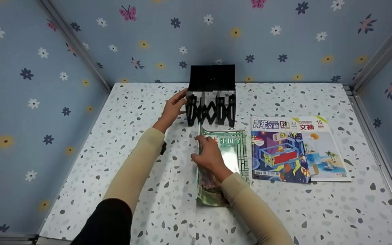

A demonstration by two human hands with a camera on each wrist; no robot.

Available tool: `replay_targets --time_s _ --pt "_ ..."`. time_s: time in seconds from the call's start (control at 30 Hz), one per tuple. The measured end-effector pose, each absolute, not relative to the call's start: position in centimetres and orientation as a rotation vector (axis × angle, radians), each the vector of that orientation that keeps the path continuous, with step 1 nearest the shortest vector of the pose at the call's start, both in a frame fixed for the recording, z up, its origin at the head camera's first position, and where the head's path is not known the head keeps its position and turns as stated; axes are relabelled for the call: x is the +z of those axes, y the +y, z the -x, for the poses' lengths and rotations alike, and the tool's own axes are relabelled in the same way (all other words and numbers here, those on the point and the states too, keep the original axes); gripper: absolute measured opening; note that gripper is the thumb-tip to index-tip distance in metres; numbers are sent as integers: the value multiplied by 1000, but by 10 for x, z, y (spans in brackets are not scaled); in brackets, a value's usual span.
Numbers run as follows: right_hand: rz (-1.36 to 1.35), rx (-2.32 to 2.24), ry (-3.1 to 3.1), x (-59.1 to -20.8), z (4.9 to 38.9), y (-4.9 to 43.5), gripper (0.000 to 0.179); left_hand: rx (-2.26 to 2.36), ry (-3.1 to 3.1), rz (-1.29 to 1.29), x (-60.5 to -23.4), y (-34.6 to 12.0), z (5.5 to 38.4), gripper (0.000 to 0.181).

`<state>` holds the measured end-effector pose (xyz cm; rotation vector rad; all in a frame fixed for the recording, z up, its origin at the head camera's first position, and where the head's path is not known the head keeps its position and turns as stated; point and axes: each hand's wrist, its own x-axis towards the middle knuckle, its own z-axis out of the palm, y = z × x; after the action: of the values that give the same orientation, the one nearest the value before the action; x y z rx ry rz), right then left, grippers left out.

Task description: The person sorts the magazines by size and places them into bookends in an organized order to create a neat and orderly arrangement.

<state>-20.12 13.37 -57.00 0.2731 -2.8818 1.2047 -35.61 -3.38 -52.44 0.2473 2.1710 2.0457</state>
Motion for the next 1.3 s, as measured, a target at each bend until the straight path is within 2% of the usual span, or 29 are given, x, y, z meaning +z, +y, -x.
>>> replay_targets --time_s 0.53,0.73,0.9,1.07,1.3 --pt "-218 1247 -2818 -573 198 135 68 2039 2170 -277 -521 -35 355 42" --pt "-173 1224 -2831 -571 196 135 78 2011 2158 -258 -501 -39 343 45" --pt "-161 1110 -2838 -569 193 134 75 1983 2188 -267 -497 -39 339 45" --pt "-154 1033 -2843 -566 192 133 73 1990 2192 -267 -500 -39 342 45" --pt "-117 1209 -2846 -559 192 135 75 2036 2167 -253 -521 -36 355 43"
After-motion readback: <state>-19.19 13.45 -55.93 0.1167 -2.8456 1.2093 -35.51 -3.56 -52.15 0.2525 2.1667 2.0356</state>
